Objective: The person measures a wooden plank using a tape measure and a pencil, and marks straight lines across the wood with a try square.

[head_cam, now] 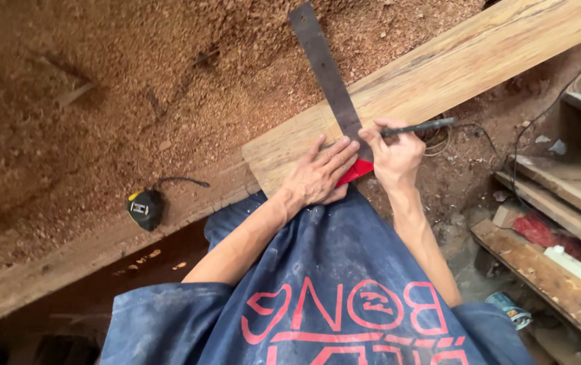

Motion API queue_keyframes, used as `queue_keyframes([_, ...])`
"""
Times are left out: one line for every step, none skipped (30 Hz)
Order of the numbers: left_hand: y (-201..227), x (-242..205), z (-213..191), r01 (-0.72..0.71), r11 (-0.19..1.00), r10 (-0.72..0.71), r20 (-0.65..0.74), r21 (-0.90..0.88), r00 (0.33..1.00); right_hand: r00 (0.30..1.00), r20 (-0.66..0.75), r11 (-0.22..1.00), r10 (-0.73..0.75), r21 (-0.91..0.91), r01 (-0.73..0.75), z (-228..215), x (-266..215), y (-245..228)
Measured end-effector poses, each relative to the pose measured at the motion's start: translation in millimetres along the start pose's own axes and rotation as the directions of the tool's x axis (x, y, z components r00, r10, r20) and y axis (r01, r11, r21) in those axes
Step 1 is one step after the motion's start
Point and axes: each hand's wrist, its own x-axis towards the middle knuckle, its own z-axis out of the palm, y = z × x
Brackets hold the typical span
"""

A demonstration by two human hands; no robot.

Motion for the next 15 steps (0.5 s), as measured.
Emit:
queue_keyframes([0.6, -0.4, 0.9, 0.001, 1.0, 0.0, 0.017, -0.005, 1.0, 1.0, -0.007, 0.999, -0.015, -0.034, 0.015, 1.8, 4.4, -1.0])
queue_keyframes([1.4, -1.7, 1.1, 0.001, 1.0, -0.001, 0.033, -0.01, 0.999, 0.999, -0.013, 0.997, -0.03, -0.068, 0.029, 3.3, 6.5, -2.6])
queue_keyframes([1.5, -2.8, 0.6, 0.012, 1.0, -0.012, 0.024, -0.005, 1.0, 0.999, -0.001, 0.997, -0.041, -0.067, 0.041, 4.0, 8.6, -4.9])
queue_keyframes([1.6, -4.0, -0.2, -0.001, 1.0, 0.0, 0.025, 0.017, 1.0, 0.999, -0.015, 0.997, -0.036, -0.075, 0.034, 4.2, 10.6, -7.4])
queue_keyframes([1.9, -5.2, -0.9, -0.014, 0.999, 0.013, 0.028, 0.037, 1.0, 0.999, -0.029, 0.996, -0.03, -0.084, 0.027, 4.3, 12.1, -10.3])
queue_keyframes([2.2, -5.9, -1.5, -0.003, 0.999, 0.003, 0.018, 0.041, 1.0, 0.999, -0.019, 0.996, -0.04, -0.084, 0.038, 4.0, 13.8, -13.3])
queue_keyframes([2.7, -6.4, -1.7, -0.011, 0.999, 0.009, 0.03, 0.047, 1.0, 0.997, 0.018, 0.995, -0.081, -0.063, 0.082, 3.0, 15.2, -16.3])
queue_keyframes([2.8, -6.5, -1.5, -0.018, 0.998, 0.016, 0.042, 0.053, 0.999, 0.991, 0.054, 0.991, -0.121, -0.041, 0.124, 2.1, 17.0, -19.1])
queue_keyframes([3.2, -7.0, -0.9, -0.013, 0.999, 0.011, 0.035, 0.053, 0.999, 0.99, 0.06, 0.991, -0.127, -0.043, 0.129, 1.2, 17.5, -21.7])
queue_keyframes([3.1, -7.2, -0.1, -0.013, 0.998, 0.011, 0.036, 0.057, 0.999, 0.981, 0.075, 0.98, -0.177, -0.074, 0.183, 0.8, 18.3, -23.9])
queue_keyframes([3.1, -7.2, 1.0, -0.015, 0.998, 0.013, 0.038, 0.06, 0.999, 0.97, 0.091, 0.966, -0.226, -0.105, 0.235, 1.1, 18.9, -25.4])
queue_keyframes([3.4, -7.5, 2.1, -0.011, 0.998, 0.009, 0.032, 0.059, 0.999, 0.968, 0.096, 0.965, -0.23, -0.106, 0.24, 2.9, 19.7, -26.3])
queue_keyframes([3.2, -7.9, 2.7, -0.012, 0.998, 0.01, 0.035, 0.067, 0.999, 0.958, 0.077, 0.948, -0.275, -0.141, 0.284, 5.9, 20.9, -26.9])
queue_keyframes([2.9, -7.9, 3.2, -0.014, 0.997, 0.011, 0.039, 0.074, 0.999, 0.945, 0.06, 0.929, -0.321, -0.175, 0.326, 8.4, 22.7, -27.1])
queue_keyframes([3.0, -8.1, 3.8, -0.012, 0.997, 0.009, 0.035, 0.073, 0.999, 0.944, 0.064, 0.927, -0.324, -0.177, 0.33, 10.1, 24.5, -26.8])
